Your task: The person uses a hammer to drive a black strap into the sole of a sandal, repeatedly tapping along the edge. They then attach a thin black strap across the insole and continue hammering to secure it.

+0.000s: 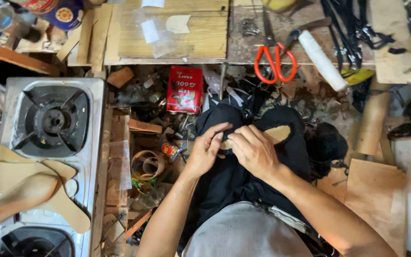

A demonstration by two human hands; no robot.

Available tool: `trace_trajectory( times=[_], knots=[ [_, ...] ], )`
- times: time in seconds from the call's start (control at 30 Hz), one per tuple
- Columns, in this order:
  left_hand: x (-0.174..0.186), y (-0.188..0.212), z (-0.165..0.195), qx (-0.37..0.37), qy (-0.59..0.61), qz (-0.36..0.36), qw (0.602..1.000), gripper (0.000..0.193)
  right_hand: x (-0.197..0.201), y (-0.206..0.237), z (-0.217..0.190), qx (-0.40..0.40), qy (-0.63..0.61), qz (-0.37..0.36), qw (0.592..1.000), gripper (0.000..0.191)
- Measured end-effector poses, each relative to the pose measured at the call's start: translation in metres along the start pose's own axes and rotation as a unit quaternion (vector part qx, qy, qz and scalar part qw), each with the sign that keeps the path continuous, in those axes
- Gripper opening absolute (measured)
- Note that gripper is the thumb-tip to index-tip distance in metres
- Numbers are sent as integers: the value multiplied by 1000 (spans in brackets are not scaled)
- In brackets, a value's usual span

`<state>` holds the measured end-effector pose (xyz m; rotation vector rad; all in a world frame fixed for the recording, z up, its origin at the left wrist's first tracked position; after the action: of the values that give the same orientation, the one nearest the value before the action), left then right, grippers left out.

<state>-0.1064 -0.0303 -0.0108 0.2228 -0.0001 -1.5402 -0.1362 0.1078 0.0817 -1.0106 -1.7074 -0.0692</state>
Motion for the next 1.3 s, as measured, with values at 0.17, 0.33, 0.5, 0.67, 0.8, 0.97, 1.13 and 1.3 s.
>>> trace_trajectory(
  times=[0.17,0.33,0.5,0.67,0.8,0.97,1.13,1.3],
  knots=[
    [3,1,-3,5,-1,29,1000,37,-18,-3,4,74,37,-50,995,20],
    [0,-5,-13,35,-12,48,998,32,-18,1,1,91,77,-77,990,30],
    [2,-10,-5,-28,31,-40,998,32,-11,9,-4,92,119,-96,984,39],
    [6,1,22,-233,-245,-92,937,68,-10,10,7,69,55,-99,991,36],
    [7,0,25,-232,-325,-95,912,74,5,-6,36,71,-83,-99,989,29],
    [8,-2,29,-230,-325,-62,915,70,71,-32,119,-11,230,61,971,29],
    [4,-2,30,-240,-321,-60,914,59,87,-49,182,-88,355,49,929,47],
    [5,0,27,-247,-297,-38,922,55,99,-49,185,-144,191,39,970,42]
  ],
)
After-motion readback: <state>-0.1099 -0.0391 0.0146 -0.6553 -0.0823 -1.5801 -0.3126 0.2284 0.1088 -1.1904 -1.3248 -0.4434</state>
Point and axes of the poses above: each hand's wrist, its own y-axis away from the middle knuckle, its own x-axis out of the back of the hand, z = x × y, the point moved 6 cm from there along -y, towards the middle knuckle, and after that the axes turned 4 degrees about y, right-handed, at the moved point
